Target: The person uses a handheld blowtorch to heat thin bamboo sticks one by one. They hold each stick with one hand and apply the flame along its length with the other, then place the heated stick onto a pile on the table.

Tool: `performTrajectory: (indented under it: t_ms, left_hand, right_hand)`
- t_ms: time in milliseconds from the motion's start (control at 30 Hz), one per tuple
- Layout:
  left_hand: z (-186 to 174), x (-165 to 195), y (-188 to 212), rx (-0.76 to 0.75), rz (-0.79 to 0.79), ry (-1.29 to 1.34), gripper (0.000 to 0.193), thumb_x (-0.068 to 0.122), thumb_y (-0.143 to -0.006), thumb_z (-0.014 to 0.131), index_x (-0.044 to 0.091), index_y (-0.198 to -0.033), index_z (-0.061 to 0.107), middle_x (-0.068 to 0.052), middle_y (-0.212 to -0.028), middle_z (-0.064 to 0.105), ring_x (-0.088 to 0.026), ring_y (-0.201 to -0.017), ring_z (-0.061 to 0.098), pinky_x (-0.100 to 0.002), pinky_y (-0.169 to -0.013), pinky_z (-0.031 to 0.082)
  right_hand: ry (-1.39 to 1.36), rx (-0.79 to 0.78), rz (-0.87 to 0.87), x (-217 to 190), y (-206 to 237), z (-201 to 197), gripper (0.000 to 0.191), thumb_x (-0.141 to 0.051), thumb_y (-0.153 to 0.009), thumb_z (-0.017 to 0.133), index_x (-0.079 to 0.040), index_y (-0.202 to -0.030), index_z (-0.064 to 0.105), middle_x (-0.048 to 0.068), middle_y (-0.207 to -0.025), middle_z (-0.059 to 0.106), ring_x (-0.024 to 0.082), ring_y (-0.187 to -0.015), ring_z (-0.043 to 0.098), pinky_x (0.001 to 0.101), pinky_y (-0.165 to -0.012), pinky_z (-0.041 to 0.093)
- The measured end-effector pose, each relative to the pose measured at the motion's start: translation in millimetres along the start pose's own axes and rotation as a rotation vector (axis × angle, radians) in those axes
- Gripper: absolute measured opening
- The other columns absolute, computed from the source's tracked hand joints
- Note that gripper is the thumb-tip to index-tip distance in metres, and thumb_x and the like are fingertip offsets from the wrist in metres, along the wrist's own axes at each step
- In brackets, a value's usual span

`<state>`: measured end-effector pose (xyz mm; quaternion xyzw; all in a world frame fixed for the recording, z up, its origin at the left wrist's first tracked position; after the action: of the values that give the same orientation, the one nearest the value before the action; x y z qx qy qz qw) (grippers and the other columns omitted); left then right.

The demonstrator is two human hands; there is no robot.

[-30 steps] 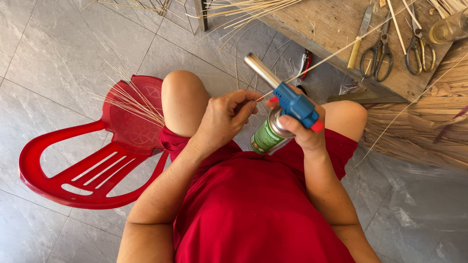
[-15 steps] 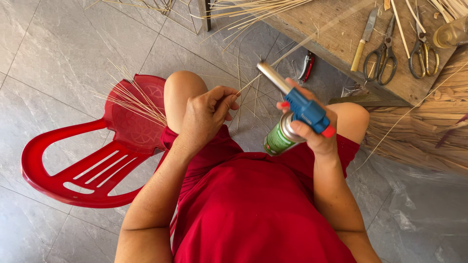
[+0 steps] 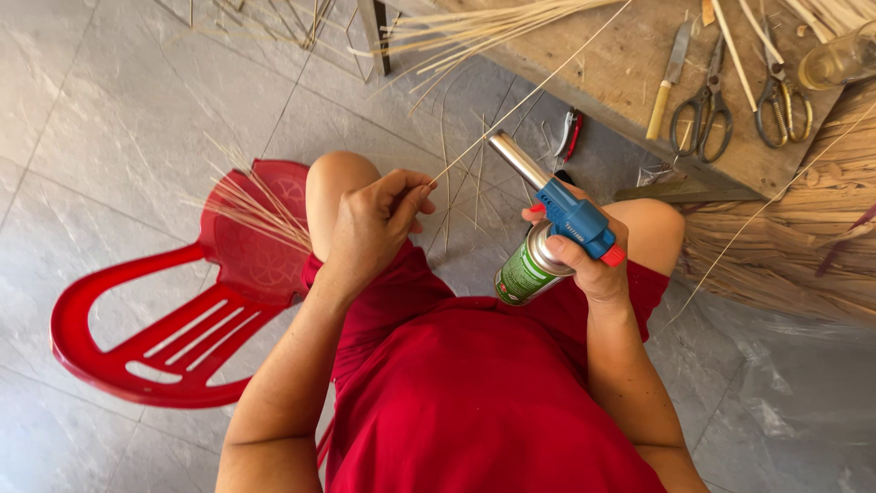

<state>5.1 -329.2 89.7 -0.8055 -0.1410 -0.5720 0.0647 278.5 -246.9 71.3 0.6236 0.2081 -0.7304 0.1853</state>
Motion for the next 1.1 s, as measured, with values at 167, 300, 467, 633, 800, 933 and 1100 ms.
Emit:
performTrajectory:
  t_ms: [167, 300, 467, 633, 800, 933, 1100]
  left_hand:
    - [-37, -12, -31, 0.139, 0.217, -0.242, 0.013, 0.012, -0.102, 0.066, 0.009, -0.111, 0.074, -0.004, -0.085, 0.079, -0.01, -0.069, 0.076, -0.025, -0.06, 0.058]
    - [-77, -36, -87, 0.276, 0.32, -0.491, 0.007, 0.016, -0.105, 0.07, 0.012, -0.109, 0.075, -0.003, -0.086, 0.078, -0.015, -0.072, 0.077, -0.028, -0.061, 0.056]
    - [-109, -74, -172, 0.343, 0.336, -0.736, 0.008, 0.023, -0.107, 0.071, 0.017, -0.105, 0.076, -0.004, -0.086, 0.077, -0.027, -0.072, 0.074, -0.04, -0.062, 0.054]
    - [-122, -108, -244, 0.424, 0.34, -0.995, 0.009, 0.024, -0.104, 0.073, 0.019, -0.099, 0.076, -0.007, -0.091, 0.076, -0.034, -0.074, 0.07, -0.046, -0.064, 0.053]
    - [-119, -124, -278, 0.41, 0.221, -1.1, 0.008, 0.023, -0.102, 0.076, 0.016, -0.098, 0.076, -0.006, -0.094, 0.074, -0.031, -0.088, 0.069, -0.046, -0.07, 0.052]
    - [-104, -124, -285, 0.434, 0.313, -1.125, 0.016, 0.018, -0.089, 0.08, 0.015, -0.105, 0.076, -0.008, -0.103, 0.072, -0.031, -0.098, 0.063, -0.048, -0.08, 0.05]
    - [-50, -108, -286, 0.396, 0.542, -0.933, 0.03, 0.007, -0.09, 0.079, 0.009, -0.119, 0.072, -0.013, -0.11, 0.069, -0.029, -0.103, 0.061, -0.042, -0.087, 0.052]
  right_hand:
    - [-0.02, 0.112, 0.011, 11, -9, -28, 0.055, -0.019, -0.086, 0.077, 0.008, -0.132, 0.062, 0.02, -0.114, 0.074, 0.027, -0.108, 0.074, 0.0385, -0.1, 0.059]
    - [-0.053, 0.16, 0.019, 26, -17, -44, 0.051, -0.019, -0.087, 0.077, 0.006, -0.13, 0.063, 0.019, -0.114, 0.073, 0.027, -0.107, 0.075, 0.0389, -0.1, 0.06]
    - [-0.158, 0.157, 0.135, 50, -35, -53, 0.052, -0.016, -0.084, 0.077, 0.004, -0.13, 0.064, 0.019, -0.112, 0.074, 0.023, -0.104, 0.073, 0.0372, -0.09, 0.06]
    - [-0.094, 0.176, 0.203, 70, -47, -58, 0.049, -0.016, -0.084, 0.077, 0.004, -0.127, 0.066, 0.017, -0.111, 0.077, 0.023, -0.104, 0.074, 0.0351, -0.092, 0.06]
    - [-0.049, 0.15, 0.212, 74, -52, -62, 0.05, -0.017, -0.084, 0.076, 0.004, -0.128, 0.067, 0.016, -0.11, 0.076, 0.021, -0.104, 0.071, 0.0327, -0.094, 0.057]
    - [-0.074, 0.152, 0.201, 70, -52, -65, 0.053, -0.018, -0.085, 0.075, 0.005, -0.132, 0.065, 0.016, -0.114, 0.075, 0.021, -0.109, 0.071, 0.0331, -0.096, 0.056]
    - [-0.034, 0.14, 0.167, 63, -49, -65, 0.053, -0.018, -0.086, 0.075, 0.005, -0.132, 0.064, 0.014, -0.118, 0.073, 0.022, -0.111, 0.072, 0.0338, -0.099, 0.057]
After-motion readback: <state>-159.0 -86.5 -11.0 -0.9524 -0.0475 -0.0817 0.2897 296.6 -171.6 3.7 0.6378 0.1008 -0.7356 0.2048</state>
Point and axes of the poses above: each hand's wrist, its own y-axis away from the middle knuckle, its own z-axis out of the palm, x = y × z, the point moved 3 cm from there along -y, towards the middle knuckle
